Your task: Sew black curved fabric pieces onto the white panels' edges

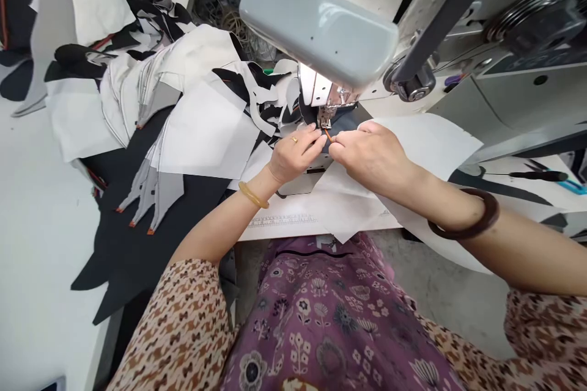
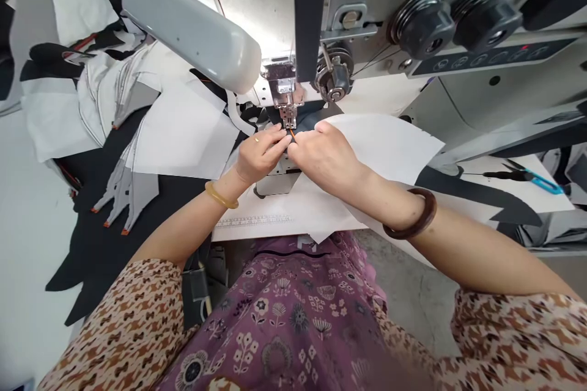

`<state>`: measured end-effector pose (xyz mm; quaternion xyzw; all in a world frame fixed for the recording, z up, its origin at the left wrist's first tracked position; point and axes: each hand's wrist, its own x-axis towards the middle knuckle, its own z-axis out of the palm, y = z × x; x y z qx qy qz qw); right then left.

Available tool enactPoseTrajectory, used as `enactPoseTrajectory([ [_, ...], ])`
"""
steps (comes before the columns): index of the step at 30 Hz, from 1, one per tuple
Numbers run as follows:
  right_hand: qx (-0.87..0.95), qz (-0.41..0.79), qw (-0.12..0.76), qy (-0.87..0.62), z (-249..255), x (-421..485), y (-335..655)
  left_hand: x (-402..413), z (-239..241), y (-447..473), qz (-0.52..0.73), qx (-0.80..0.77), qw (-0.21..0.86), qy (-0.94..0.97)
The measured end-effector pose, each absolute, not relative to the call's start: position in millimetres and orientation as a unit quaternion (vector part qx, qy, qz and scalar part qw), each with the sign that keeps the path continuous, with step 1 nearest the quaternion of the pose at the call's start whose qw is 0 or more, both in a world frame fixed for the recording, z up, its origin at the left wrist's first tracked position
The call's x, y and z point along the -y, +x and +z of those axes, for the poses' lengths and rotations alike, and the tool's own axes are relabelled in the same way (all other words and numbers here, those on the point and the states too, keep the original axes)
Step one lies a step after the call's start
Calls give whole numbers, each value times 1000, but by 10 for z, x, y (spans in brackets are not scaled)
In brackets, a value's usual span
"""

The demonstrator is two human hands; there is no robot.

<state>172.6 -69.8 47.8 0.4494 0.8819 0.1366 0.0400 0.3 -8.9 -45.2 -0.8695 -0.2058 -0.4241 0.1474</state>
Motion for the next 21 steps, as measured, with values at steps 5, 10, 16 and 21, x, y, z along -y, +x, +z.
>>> enactPoseTrajectory([
  [5,-877,217,-20,428,328,808,1703,101,-367,10,-403,190,156,-882],
  [10,-867,189,-1,461,410,1061,1792,85,-203,20,-363,85,226,-900],
  [16,-816,-77,106,563,357,1051,2054,82,-121,15,-330,71,265,-903],
  [21,-819,-193,-89,534,-52,1038,2128,111,-128,53,-322,109,251,-906],
])
